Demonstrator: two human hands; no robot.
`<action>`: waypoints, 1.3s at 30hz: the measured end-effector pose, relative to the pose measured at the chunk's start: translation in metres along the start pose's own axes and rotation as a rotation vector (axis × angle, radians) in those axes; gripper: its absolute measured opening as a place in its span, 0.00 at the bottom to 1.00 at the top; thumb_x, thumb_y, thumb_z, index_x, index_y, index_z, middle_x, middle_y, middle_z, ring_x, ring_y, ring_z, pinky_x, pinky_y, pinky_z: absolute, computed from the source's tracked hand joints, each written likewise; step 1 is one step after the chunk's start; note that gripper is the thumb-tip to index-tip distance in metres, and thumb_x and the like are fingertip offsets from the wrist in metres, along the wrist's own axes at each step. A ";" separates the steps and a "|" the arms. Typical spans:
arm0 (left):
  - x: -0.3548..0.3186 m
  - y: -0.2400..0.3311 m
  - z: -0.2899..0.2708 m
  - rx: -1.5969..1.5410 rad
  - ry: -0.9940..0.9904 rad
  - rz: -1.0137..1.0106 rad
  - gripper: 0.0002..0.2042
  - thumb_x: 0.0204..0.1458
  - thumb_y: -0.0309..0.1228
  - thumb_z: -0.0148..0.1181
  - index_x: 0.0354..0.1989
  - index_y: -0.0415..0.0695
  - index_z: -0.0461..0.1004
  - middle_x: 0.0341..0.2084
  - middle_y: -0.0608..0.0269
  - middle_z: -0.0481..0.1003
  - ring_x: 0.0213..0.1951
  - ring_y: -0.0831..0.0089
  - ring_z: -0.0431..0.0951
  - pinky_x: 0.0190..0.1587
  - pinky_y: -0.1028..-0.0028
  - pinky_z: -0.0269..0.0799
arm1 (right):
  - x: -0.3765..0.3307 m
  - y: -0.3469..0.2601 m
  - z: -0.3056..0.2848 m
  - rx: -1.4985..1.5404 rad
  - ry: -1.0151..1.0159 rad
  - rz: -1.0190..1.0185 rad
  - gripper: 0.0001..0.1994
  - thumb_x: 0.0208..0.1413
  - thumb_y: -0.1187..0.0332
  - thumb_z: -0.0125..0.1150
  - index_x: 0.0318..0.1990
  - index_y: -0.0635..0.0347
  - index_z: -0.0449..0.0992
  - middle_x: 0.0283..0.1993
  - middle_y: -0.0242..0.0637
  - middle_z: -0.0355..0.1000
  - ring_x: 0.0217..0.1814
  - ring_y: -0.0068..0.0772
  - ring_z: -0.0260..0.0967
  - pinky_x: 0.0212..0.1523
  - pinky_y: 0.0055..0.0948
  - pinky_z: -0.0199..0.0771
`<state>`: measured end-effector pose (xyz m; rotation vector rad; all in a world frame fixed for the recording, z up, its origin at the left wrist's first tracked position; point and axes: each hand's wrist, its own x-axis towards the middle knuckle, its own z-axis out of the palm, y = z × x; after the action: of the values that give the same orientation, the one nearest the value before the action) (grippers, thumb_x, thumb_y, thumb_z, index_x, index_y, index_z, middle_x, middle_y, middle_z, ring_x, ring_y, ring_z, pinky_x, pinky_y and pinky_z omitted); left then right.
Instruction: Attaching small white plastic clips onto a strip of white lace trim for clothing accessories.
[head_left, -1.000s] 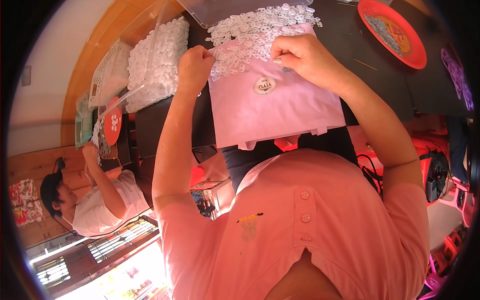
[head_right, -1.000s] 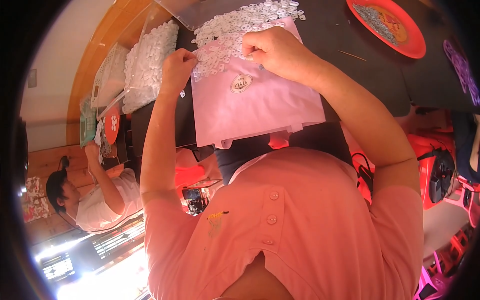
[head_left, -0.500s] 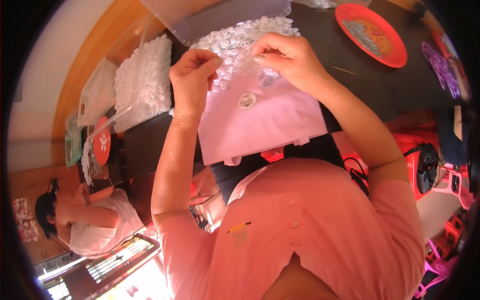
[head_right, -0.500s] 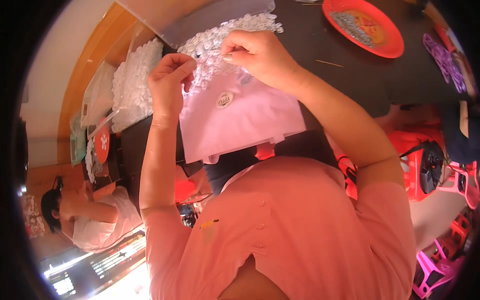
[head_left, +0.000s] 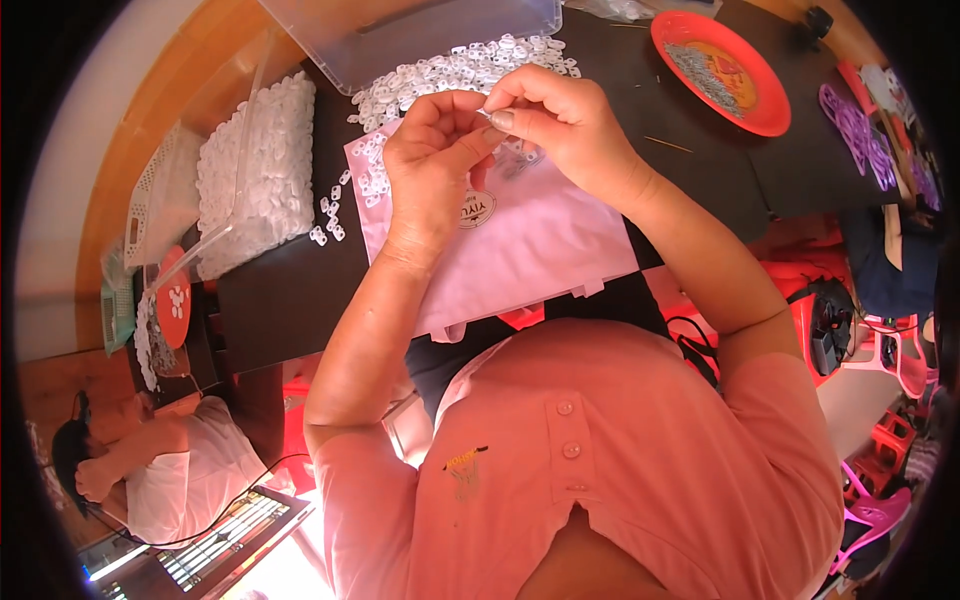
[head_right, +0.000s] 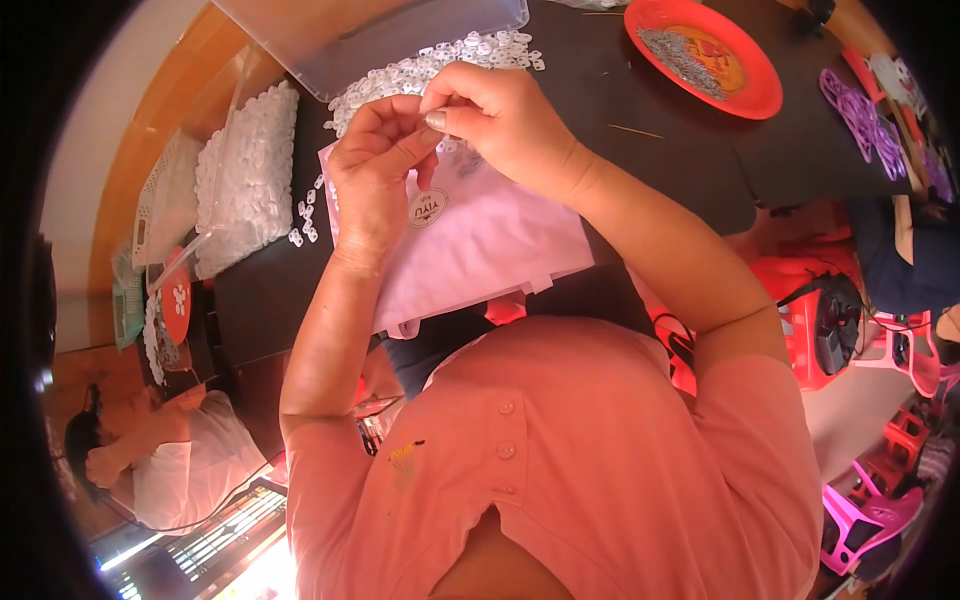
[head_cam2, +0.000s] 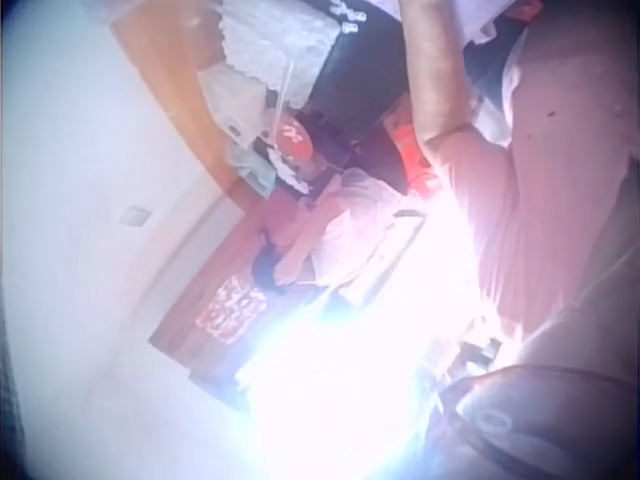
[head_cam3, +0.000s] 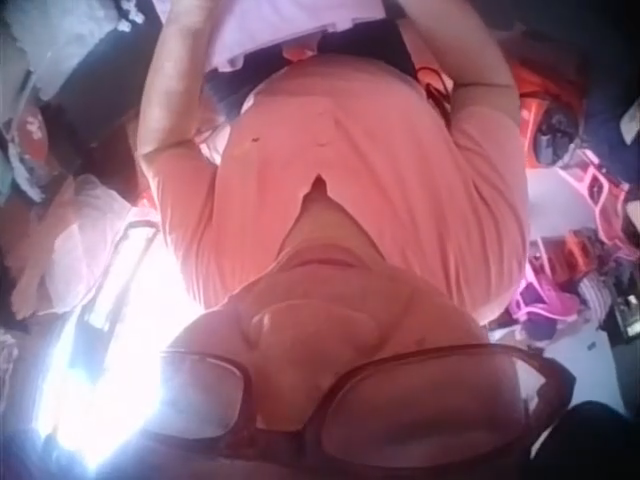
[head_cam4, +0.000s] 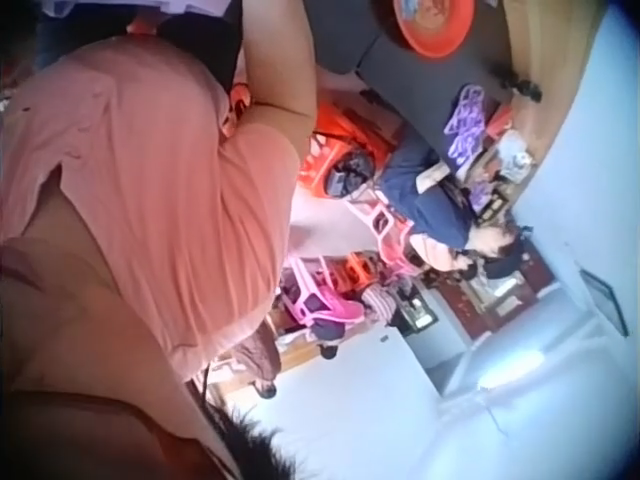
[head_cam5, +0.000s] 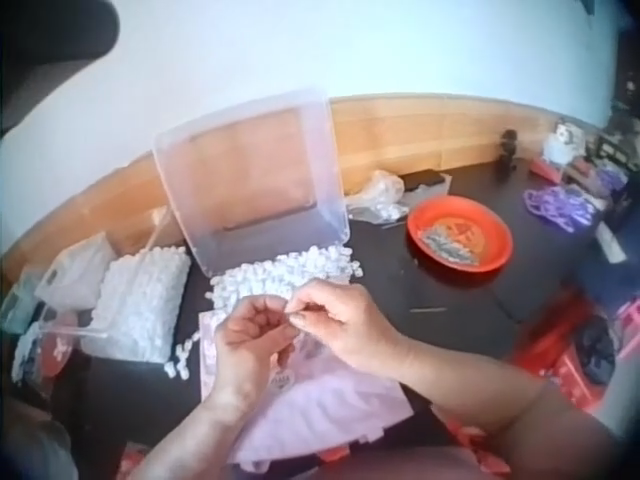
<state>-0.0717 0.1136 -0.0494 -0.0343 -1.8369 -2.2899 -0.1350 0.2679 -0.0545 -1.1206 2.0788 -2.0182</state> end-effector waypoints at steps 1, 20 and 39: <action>-0.001 0.000 0.000 -0.004 0.003 -0.001 0.12 0.50 0.16 0.61 0.43 0.36 0.71 0.29 0.62 0.76 0.25 0.81 0.73 0.19 0.83 0.64 | 0.001 -0.003 0.000 -0.002 -0.004 0.003 0.02 0.53 0.77 0.58 0.34 0.63 0.73 0.28 0.27 0.71 0.26 0.17 0.65 0.28 0.20 0.68; -0.009 -0.002 0.002 -0.067 0.010 -0.104 0.04 0.53 0.23 0.61 0.35 0.37 0.75 0.25 0.63 0.76 0.22 0.79 0.73 0.22 0.81 0.65 | -0.002 -0.001 0.006 0.012 0.103 -0.034 0.03 0.56 0.78 0.57 0.37 0.64 0.72 0.29 0.28 0.69 0.28 0.16 0.65 0.29 0.20 0.67; -0.006 -0.003 -0.004 -0.018 0.113 -0.148 0.04 0.55 0.24 0.58 0.34 0.36 0.75 0.24 0.63 0.75 0.22 0.79 0.72 0.22 0.80 0.64 | -0.001 0.012 0.008 -0.171 0.040 -0.217 0.03 0.57 0.79 0.56 0.38 0.65 0.73 0.30 0.28 0.70 0.29 0.15 0.63 0.30 0.18 0.65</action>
<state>-0.0663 0.1113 -0.0542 0.2307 -1.8171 -2.3520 -0.1364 0.2603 -0.0667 -1.4016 2.2771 -1.9946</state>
